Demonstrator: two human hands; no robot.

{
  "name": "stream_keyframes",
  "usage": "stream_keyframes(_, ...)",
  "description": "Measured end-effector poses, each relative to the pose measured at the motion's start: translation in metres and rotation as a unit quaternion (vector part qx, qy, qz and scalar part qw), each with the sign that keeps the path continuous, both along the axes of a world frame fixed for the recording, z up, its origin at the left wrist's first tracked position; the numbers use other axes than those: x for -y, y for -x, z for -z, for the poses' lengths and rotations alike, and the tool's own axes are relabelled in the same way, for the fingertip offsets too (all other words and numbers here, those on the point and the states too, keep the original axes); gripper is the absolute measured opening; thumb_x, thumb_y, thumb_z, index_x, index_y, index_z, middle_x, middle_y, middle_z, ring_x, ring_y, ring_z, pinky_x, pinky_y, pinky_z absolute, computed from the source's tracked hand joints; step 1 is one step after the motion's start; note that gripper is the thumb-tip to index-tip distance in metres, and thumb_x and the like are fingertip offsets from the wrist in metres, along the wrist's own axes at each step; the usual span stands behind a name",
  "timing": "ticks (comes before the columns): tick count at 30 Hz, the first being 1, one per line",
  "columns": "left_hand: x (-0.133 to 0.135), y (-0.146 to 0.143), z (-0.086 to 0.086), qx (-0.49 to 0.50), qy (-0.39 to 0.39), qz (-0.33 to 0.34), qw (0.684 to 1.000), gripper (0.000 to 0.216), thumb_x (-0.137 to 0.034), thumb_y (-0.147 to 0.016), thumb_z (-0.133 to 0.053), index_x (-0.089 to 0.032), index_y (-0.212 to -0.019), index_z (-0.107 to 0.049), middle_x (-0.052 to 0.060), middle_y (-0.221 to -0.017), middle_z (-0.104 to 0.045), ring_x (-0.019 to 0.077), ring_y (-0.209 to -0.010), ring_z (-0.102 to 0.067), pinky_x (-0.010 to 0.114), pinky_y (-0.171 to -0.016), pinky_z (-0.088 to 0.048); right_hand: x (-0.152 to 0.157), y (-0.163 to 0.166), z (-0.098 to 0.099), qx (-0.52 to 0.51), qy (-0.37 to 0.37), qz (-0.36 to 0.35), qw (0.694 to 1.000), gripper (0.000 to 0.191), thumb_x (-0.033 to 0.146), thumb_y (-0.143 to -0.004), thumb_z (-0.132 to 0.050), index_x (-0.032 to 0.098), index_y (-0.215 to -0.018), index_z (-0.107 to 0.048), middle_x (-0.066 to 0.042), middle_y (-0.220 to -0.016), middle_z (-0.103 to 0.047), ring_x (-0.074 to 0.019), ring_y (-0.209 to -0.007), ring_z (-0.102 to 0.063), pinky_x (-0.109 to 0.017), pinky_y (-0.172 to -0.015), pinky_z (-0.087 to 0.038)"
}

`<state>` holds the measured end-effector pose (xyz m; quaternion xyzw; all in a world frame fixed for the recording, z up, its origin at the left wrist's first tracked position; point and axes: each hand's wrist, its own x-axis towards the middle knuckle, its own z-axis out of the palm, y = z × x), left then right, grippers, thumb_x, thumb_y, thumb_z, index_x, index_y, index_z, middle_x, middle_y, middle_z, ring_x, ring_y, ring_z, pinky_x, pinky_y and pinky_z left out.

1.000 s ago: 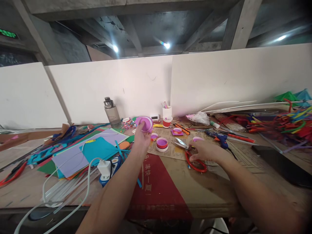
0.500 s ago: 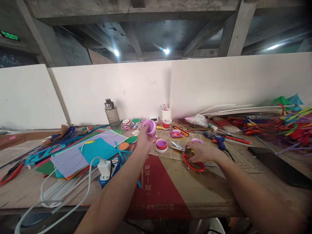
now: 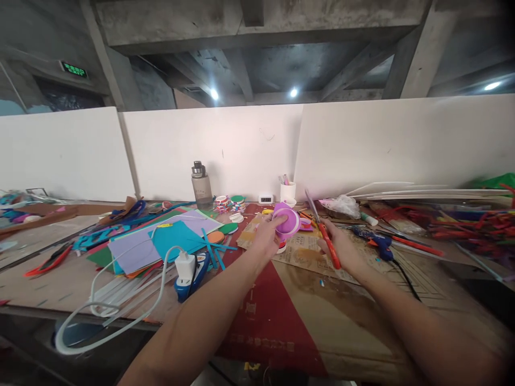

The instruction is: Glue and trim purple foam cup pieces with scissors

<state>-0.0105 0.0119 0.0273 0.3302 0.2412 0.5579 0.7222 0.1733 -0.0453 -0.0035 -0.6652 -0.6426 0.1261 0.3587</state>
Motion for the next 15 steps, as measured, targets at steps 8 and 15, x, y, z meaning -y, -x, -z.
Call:
stream_keyframes(8,-0.008,0.004,-0.006,0.025,-0.014,-0.023,0.999,0.030,-0.004,-0.060,-0.081,-0.016,-0.084,-0.067,0.000,-0.078,-0.072,0.0095,-0.066,-0.065,0.019,-0.064,-0.052,0.015,0.016,0.001,-0.129,-0.053,-0.169,0.976,0.030,0.032,-0.077,-0.060,0.023,-0.105,-0.060,-0.005,-0.093,-0.066,-0.0240,-0.088,-0.063,-0.037,-0.084,-0.053)
stream_keyframes(15,-0.006,0.005,-0.005,0.033,-0.040,-0.008,0.999,0.028,-0.007,-0.063,-0.080,-0.016,-0.088,-0.070,0.000,-0.080,-0.073,0.0105,-0.068,-0.066,0.020,-0.064,-0.053,0.023,0.027,-0.012,-0.181,-0.013,-0.170,0.969,0.049,0.039,-0.080,-0.061,0.023,-0.127,-0.057,-0.006,-0.102,-0.066,-0.0256,-0.100,-0.061,-0.041,-0.093,-0.049)
